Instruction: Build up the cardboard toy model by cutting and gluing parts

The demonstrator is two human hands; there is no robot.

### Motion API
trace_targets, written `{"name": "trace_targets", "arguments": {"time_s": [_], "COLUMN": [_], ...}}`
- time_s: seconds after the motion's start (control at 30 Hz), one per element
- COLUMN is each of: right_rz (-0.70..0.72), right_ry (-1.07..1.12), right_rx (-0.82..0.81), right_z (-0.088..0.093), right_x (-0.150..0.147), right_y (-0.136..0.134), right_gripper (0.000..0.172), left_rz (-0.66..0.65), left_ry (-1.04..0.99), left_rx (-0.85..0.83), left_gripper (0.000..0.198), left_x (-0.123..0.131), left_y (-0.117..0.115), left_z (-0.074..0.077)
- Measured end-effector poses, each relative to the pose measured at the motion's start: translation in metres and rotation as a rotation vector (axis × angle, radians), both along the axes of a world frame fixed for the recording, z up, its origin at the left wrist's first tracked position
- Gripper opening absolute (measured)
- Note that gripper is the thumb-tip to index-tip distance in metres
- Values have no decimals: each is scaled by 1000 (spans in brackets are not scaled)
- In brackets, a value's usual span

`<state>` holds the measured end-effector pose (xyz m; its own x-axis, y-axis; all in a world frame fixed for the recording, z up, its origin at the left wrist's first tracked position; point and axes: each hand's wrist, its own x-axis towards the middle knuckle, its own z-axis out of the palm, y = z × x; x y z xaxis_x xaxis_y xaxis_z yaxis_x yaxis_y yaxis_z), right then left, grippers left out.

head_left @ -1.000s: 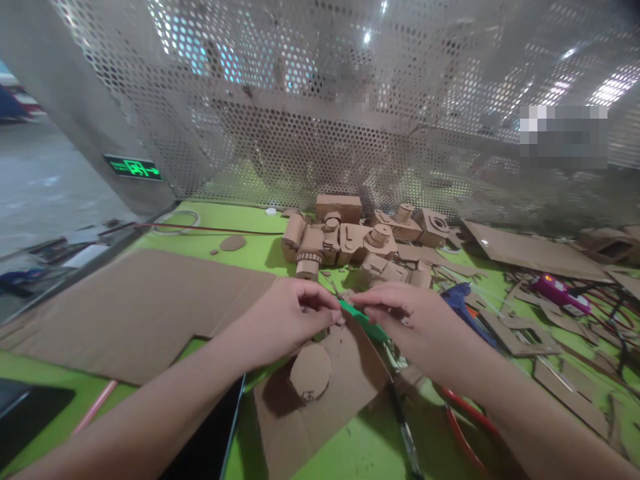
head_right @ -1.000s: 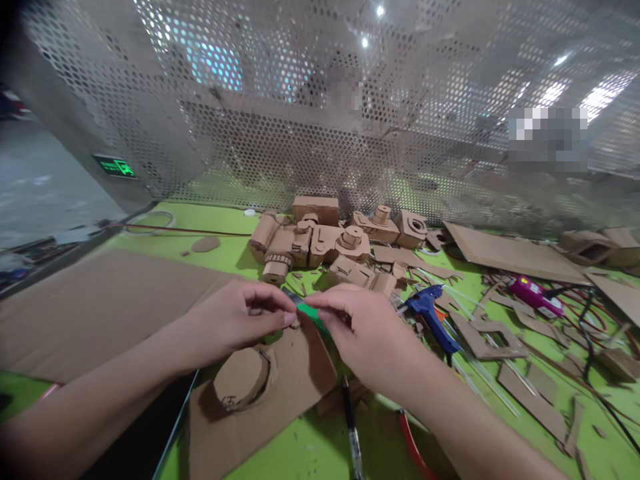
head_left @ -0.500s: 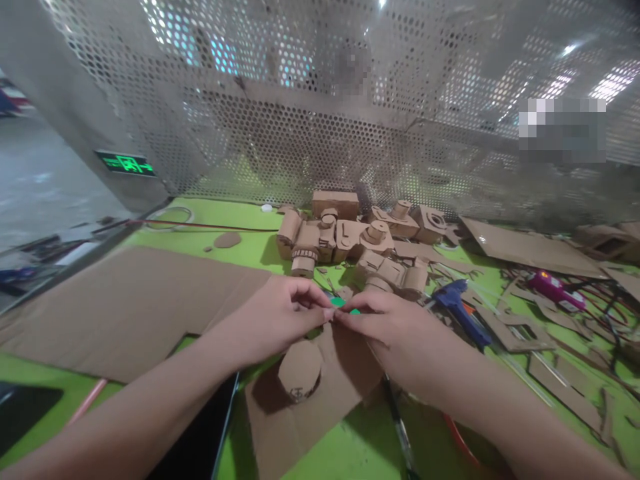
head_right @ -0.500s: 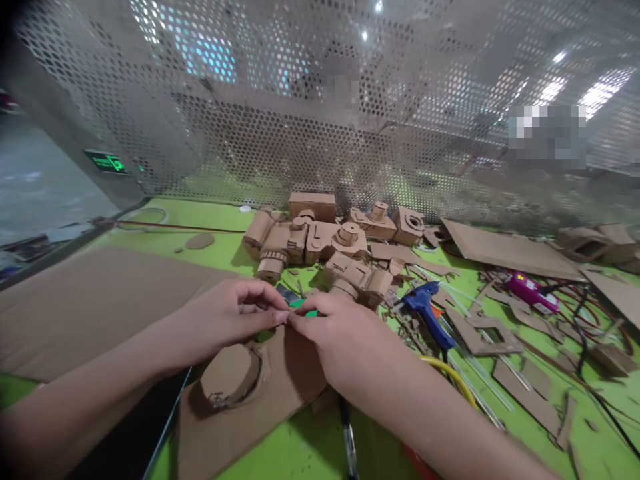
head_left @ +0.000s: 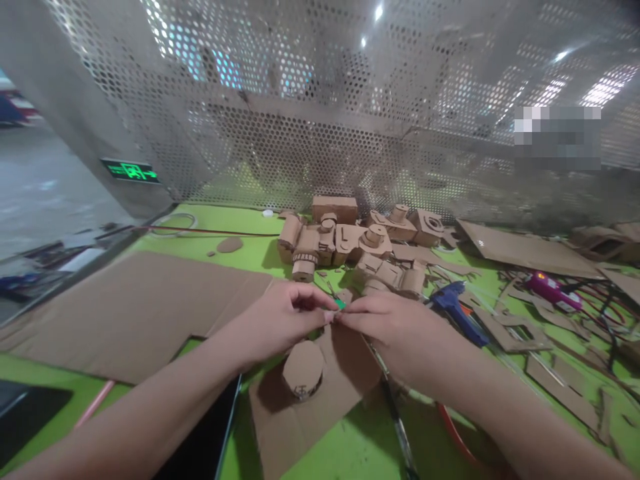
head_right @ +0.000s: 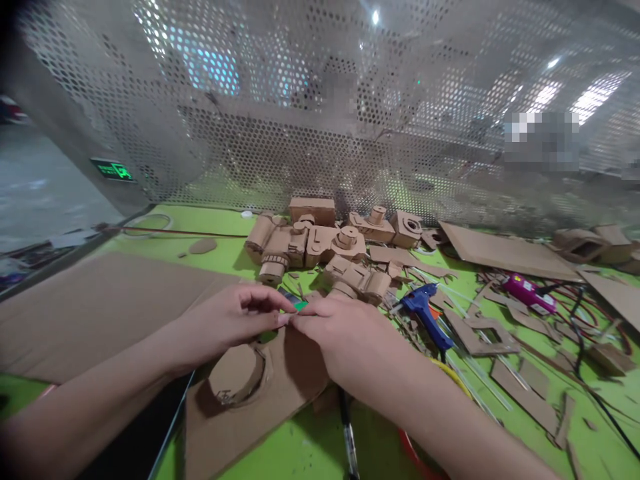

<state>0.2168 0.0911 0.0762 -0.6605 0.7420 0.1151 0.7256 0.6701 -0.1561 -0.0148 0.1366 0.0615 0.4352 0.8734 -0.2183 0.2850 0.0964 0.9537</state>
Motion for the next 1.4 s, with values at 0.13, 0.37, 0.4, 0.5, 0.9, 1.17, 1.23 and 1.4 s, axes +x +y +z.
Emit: {"name": "trace_targets", "arguments": {"time_s": [0.13,0.37,0.4,0.5,0.9,1.17,1.23,1.4], "right_rz": [-76,-714,-764,-861,-1093,-1252,-1291,-1222], "right_ry": [93,-228,-266,-355,-205,115,245,663], "right_rx": [45,8,-20,-111,-195,-167,-172,-254], "right_z": [26,49,43,14,-37,-10,-7,-14], "right_x": [17,104,115,137,163,177,179,178], "right_y": [-4,-9,-11,-16,-23,-34,-35,-25], "right_gripper": [57,36,34,29,36,31,32,37], "left_rz": [-27,-150,-164,-187,-266,-271,-270,-277], "left_ry": [26,100,107,124,120,130,130,126], "left_rx": [58,137,148,165,311,307,299,285], "left_gripper": [29,26,25,24,23,27,28,31], "left_x": [-1,-9,-11,-14,-14,-14,-15,-14], "left_y": [-1,8,10,16,19,18,17,16], "left_z": [-2,-3,-4,-6,-14,-13,-12,-10]}}
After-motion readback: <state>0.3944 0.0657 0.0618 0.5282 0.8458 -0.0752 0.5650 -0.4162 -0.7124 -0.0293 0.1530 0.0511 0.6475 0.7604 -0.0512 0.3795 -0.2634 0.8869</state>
